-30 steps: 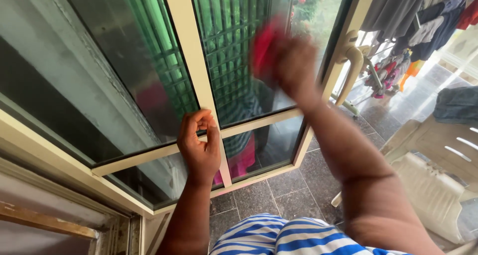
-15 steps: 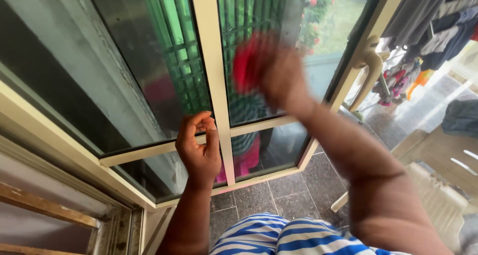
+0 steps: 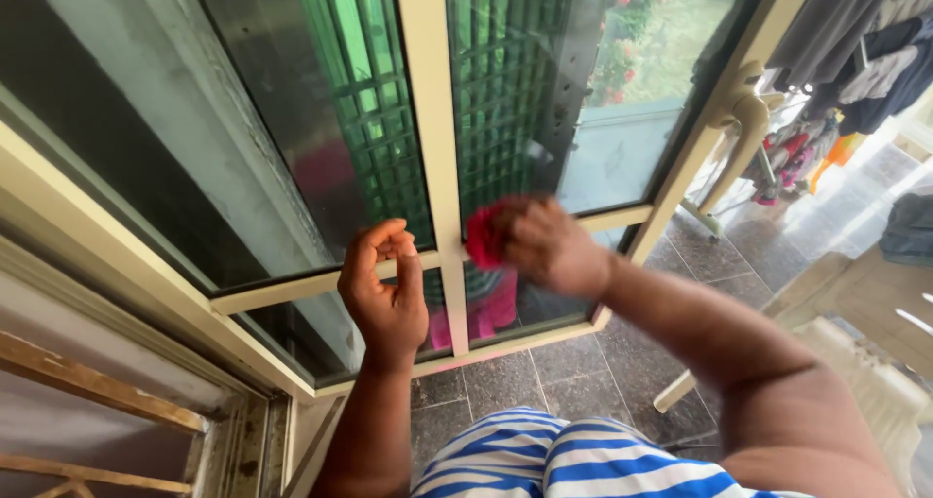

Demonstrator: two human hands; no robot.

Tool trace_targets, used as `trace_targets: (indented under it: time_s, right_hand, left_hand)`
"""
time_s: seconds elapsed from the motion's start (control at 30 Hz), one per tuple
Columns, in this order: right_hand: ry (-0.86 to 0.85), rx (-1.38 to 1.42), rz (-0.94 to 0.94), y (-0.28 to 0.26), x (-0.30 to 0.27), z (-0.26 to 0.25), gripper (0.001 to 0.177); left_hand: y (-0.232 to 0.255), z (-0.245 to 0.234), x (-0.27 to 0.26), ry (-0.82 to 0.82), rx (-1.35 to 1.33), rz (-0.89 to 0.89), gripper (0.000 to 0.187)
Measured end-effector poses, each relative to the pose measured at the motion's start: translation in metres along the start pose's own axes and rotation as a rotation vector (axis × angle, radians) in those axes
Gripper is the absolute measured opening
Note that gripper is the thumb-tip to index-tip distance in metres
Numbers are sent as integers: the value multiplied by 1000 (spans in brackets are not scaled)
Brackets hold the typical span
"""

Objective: Cleaning a window pane and frame with a cloth.

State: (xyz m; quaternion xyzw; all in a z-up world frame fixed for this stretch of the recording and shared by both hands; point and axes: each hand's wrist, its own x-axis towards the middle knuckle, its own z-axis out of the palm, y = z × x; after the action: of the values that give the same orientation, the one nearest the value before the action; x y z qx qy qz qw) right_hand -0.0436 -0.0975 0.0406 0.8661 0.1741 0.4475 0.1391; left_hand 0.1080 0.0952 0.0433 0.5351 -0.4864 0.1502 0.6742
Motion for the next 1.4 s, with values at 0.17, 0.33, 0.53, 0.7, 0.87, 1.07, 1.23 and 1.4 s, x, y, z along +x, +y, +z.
trace_targets:
  time_s: [0.17,0.33,0.53,0.7,0.87,1.07,1.23,1.4]
  right_hand:
    - [37,-768,237,93,34,-23,23]
    - [339,-341,144,57,92,-38,17]
    - [-25,-61,74,-8,-7,16,17]
    - [59,-88,14,60,-21,-7,18]
    - [748,110,802,92,43,-78,23]
    - [197,-387,324,37,24,26,18]
    - [318,-232,-24,69,67,-40,27]
    - [387,-510,355,116,23,-82,45]
  left_hand:
    - [6,16,-2,-40,-11,8,16]
    - [4,15,-6,-54,-25,-2,16]
    - [1,-1,-11,-35,-16,-3,18]
    - [1,6,-13,-39,12,-20,17]
    - [-2,15,-19,-79,-54,-38,18]
    - [3,22,-16,-101,-76,-34,19]
    - [-1,27,-17,-122,-63,-37,19]
    - [-2,24,-14,-135,-82,-39,18]
